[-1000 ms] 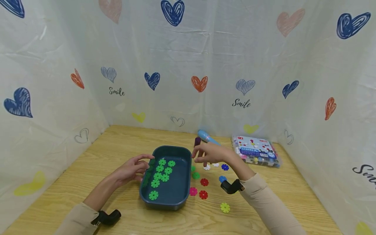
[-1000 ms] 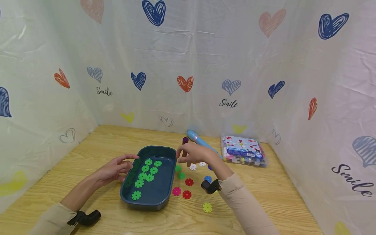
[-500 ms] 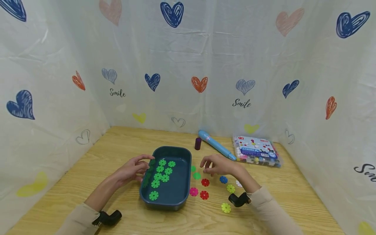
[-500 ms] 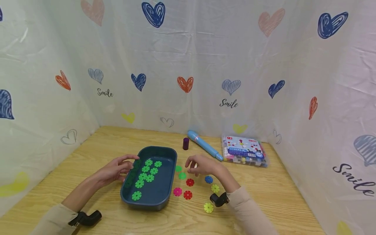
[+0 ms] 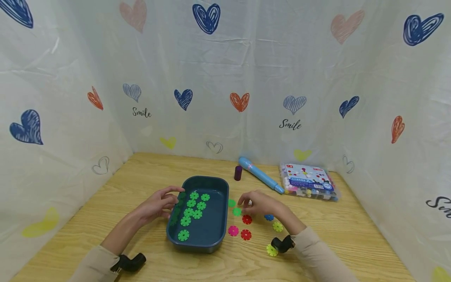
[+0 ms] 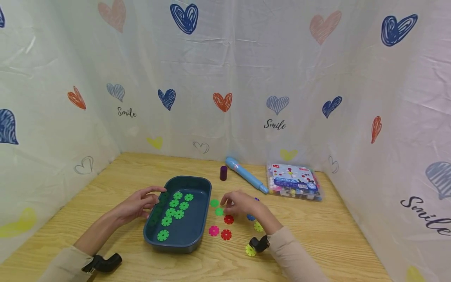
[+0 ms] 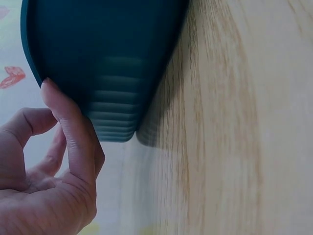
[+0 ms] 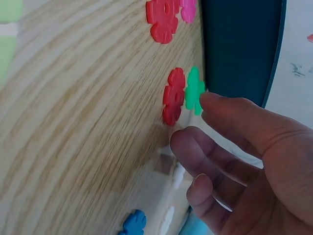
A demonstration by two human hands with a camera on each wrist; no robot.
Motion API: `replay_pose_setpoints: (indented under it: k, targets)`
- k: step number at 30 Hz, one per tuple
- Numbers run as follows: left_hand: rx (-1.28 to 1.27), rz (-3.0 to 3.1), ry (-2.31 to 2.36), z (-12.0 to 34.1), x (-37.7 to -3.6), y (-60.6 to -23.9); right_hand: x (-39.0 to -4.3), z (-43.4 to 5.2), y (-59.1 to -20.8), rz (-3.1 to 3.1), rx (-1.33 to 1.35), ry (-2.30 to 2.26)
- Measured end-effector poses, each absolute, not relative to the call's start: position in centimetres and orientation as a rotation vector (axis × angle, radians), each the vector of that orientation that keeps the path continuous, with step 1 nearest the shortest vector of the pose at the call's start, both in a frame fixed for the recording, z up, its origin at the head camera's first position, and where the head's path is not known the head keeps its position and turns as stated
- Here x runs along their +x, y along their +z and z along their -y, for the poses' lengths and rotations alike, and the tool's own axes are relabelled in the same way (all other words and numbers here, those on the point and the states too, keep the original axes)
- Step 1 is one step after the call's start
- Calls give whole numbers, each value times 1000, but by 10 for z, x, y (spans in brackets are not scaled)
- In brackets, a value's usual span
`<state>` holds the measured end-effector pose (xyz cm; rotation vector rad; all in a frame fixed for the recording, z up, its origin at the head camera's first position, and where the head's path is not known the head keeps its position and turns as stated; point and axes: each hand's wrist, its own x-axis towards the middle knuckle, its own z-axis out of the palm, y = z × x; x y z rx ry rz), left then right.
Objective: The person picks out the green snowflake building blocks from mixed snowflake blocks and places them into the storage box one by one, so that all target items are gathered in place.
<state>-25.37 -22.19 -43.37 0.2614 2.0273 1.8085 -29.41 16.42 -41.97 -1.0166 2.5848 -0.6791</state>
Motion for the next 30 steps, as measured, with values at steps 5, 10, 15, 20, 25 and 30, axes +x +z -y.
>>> replay_pose_setpoints:
  k: [5, 10, 15, 20, 25, 30]
  targets:
    - [252, -2021, 1815, 222, -254, -435, -295, -159, -423, -2607, -1062, -634]
    - [257, -2009, 1820, 222, -254, -436, -294, -153, -424, -2621, -1039, -615]
    - [263, -2000, 1829, 222, -253, -435, -295, -148, -426, -2651, -967, -599]
    - [263, -1994, 1835, 222, -253, -434, -296, -148, -426, -2631, -923, -626]
    - [260, -1992, 1838, 222, -253, -436, -297, -148, -426, -2597, -886, -665]
    - [264, -1998, 1834, 223, -253, -437, -296, -148, -425, -2581, -871, -709]
